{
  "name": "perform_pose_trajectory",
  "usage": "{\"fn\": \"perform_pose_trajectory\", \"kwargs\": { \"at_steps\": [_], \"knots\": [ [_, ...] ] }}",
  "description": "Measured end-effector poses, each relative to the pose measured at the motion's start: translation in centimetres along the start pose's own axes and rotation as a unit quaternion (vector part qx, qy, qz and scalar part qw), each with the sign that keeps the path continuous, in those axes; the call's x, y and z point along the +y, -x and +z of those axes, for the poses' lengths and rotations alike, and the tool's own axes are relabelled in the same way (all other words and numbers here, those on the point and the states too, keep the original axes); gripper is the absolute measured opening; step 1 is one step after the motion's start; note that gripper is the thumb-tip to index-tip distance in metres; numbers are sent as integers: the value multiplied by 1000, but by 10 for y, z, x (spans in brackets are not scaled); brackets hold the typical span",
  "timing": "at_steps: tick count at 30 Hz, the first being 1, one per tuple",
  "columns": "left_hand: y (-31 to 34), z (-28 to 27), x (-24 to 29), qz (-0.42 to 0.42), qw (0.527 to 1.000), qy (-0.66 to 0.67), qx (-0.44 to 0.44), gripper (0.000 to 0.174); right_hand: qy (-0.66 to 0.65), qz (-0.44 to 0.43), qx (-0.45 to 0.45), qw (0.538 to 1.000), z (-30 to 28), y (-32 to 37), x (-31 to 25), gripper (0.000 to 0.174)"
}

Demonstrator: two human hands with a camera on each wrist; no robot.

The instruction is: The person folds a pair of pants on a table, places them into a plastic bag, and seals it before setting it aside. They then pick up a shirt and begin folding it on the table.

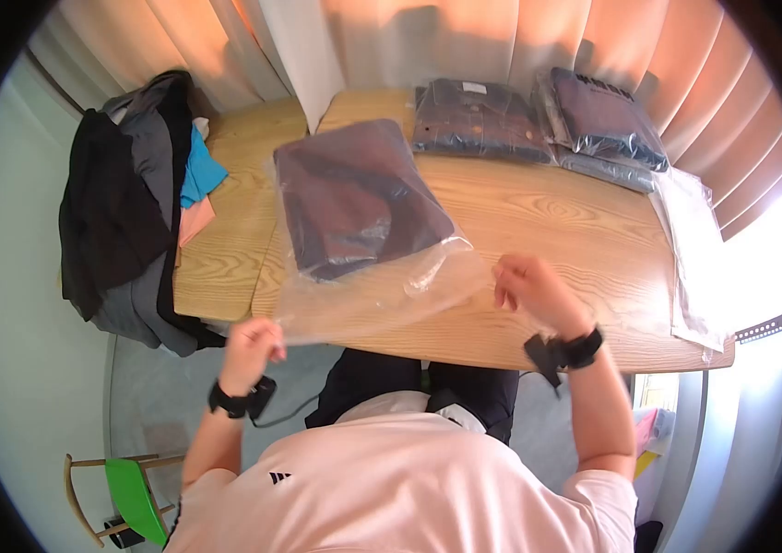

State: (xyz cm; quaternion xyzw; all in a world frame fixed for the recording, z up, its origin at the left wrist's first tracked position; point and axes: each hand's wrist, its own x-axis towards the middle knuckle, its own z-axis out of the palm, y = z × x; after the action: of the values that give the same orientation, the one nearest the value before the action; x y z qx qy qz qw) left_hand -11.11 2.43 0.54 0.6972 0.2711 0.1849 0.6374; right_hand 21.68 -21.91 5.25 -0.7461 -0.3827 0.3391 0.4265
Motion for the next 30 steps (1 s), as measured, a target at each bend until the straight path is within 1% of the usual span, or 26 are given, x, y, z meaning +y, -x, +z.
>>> {"fn": "perform_pose_trajectory", "kwargs": {
  "at_steps": [1,3,4,5,6,7,9,10,11,12,13,14,15,16,17,19,20,22,23,25,26,28,29,30],
  "knots": [
    [8,7,-21,-28,999,-27,-26,20,-36,41,17,998,16,4,26,28],
    [19,15,-31,-72,995,-60,-18,25,-81,106,108,985,33,18,33,30],
    [23,14,-32,-45,994,-103,9,25,-81,116,104,984,34,21,36,30],
    [26,11,-32,-20,988,-146,36,26,-116,104,172,973,33,25,37,29],
    [26,7,-34,53,982,-164,77,25,-150,93,239,955,34,30,39,29],
    [27,9,-13,100,967,-210,108,22,-151,109,235,954,36,35,38,29],
    [25,10,9,196,930,-292,109,23,-133,-35,262,955,48,40,33,25],
    [23,14,21,190,932,-291,104,23,-153,-27,222,962,56,43,30,14],
    [21,23,33,252,903,-338,78,27,-154,-22,223,962,65,44,26,14],
    [19,31,40,315,867,-382,53,34,-48,-106,177,977,74,44,21,10],
    [16,38,43,315,868,-381,51,34,59,-190,128,972,82,43,16,15],
    [14,45,45,304,859,-412,14,39,60,-189,129,972,90,41,14,15],
    [12,51,47,292,848,-442,-23,45,75,-232,101,964,97,38,13,22],
    [9,57,46,273,846,-456,-27,48,90,-276,73,954,101,36,11,30],
    [6,62,43,275,846,-456,-27,48,90,-277,75,954,104,35,8,30],
    [0,67,36,276,834,-478,-5,40,99,-266,72,956,106,35,2,32],
    [-3,67,34,278,833,-478,-4,40,99,-267,73,956,104,36,-1,32],
    [-8,68,32,314,824,-471,27,25,106,-237,57,964,101,37,-7,35],
    [-11,67,32,316,823,-471,27,25,106,-238,59,964,101,36,-7,35],
    [-14,68,32,341,845,-409,51,12,128,-278,19,952,100,33,-5,44],
    [-14,70,35,344,843,-410,52,12,128,-280,21,951,103,31,-5,44],
    [-12,77,44,341,870,-350,57,8,176,-278,27,944,112,24,-5,55],
    [-12,80,48,345,868,-352,58,8,177,-282,30,942,115,16,-3,55],
    [-11,83,52,363,867,-336,50,8,203,-293,98,929,116,4,1,58]
  ]
}}
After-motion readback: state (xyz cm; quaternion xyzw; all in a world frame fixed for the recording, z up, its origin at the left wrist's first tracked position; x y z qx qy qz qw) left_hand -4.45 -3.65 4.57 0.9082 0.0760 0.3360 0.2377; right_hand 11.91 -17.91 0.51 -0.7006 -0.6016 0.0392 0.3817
